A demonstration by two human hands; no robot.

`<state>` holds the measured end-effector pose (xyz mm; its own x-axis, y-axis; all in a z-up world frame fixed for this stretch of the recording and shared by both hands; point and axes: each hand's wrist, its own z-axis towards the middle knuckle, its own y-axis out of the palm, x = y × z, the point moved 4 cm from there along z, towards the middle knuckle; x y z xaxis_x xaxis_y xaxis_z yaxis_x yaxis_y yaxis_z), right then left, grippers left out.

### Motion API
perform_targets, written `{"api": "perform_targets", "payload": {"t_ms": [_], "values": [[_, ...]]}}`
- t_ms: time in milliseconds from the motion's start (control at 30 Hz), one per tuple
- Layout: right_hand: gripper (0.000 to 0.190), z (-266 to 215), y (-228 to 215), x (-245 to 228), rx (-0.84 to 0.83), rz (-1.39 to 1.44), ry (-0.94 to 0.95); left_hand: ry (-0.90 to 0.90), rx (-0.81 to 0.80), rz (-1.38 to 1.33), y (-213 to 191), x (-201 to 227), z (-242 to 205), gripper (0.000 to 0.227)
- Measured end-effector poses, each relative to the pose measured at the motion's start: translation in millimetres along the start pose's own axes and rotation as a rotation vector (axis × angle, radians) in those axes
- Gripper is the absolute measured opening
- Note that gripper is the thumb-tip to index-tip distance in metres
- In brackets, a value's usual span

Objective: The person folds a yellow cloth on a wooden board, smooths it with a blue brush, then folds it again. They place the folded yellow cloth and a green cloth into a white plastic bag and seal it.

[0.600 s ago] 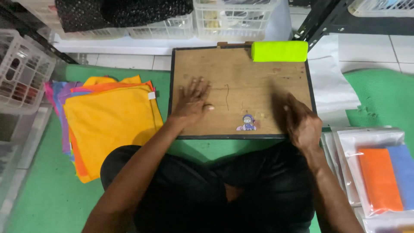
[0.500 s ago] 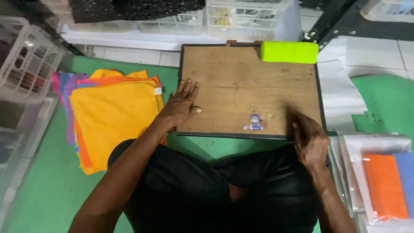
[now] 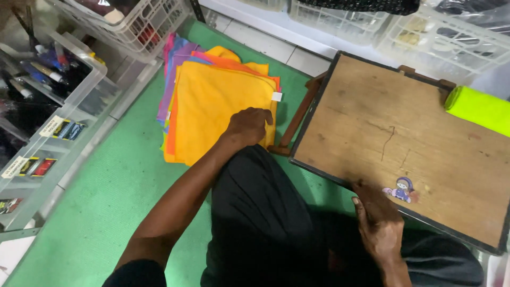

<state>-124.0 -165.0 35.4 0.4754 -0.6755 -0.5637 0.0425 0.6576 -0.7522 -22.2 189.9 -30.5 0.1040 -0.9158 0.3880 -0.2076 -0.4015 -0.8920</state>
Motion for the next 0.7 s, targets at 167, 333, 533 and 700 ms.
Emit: {"api": "perform_targets", "payload": {"t_ms": [167,333,533,700], "values": [[0.024,27,3,-1,-0.019,0.003,0.19,0.005,0.296,0.09,-5,-76,56,0.036],[0.019,103,52,-26,-0.12,0.045,0.173,0.093,0.395,0.112,-10,-118,102,0.045],[0.028,225,193,-44,-0.312,0.042,-0.171,0.047,0.196,0.276,0,-145,130,0.046],[0.06,290,371,28,-0.728,-0.111,-0.185,0.115,0.289,0.322,1,-149,141,0.043]]}}
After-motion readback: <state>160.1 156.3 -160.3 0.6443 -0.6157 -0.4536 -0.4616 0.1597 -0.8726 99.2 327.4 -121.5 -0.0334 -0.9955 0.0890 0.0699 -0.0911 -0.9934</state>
